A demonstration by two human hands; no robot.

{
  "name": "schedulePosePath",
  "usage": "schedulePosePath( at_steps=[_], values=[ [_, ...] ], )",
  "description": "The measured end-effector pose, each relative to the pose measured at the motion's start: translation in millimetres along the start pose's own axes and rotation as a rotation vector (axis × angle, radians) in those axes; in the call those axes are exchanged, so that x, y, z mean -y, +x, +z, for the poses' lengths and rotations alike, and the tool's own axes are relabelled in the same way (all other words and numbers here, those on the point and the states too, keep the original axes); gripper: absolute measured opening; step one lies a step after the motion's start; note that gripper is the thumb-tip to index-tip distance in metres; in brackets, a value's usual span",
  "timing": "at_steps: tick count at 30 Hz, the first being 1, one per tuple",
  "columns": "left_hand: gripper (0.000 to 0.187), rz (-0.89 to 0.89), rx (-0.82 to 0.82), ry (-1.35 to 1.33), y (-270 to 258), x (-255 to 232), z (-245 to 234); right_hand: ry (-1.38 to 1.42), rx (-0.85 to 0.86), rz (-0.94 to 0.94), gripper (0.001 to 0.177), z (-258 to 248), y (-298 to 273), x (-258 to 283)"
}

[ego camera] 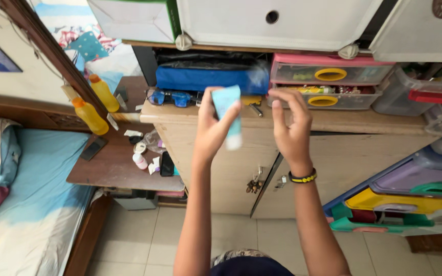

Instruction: The person organizes items on a cluttered bedside table and a nearby cabinet. They move a smartphone, a small bottle, and a hairbrush, then retrieve a tube of cream from a drawer and place it on the cabinet. Finally, they pick up and adjust a pair of sunglasses.

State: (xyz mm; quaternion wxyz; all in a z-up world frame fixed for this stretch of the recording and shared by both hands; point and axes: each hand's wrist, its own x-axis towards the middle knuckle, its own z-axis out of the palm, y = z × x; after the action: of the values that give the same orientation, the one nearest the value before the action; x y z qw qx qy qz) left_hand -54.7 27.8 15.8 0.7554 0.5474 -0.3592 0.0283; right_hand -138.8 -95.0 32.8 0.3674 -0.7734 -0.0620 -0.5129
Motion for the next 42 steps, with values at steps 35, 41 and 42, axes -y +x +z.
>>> schedulePosePath(
  at_steps=[35,41,42],
  values=[
    [0.017,-0.301,-0.522,-0.179,-170,-38,-116,0.407,0.497,0.048,0.007,184,-119,48],
    [0.017,-0.41,-0.484,-0.333,-214,-75,-104,0.115,0.272,0.182,0.034,203,-50,32],
    [0.016,-0.416,-0.567,-0.372,-215,-75,-110,0.133,0.324,0.193,0.035,201,-44,29]
  ],
)
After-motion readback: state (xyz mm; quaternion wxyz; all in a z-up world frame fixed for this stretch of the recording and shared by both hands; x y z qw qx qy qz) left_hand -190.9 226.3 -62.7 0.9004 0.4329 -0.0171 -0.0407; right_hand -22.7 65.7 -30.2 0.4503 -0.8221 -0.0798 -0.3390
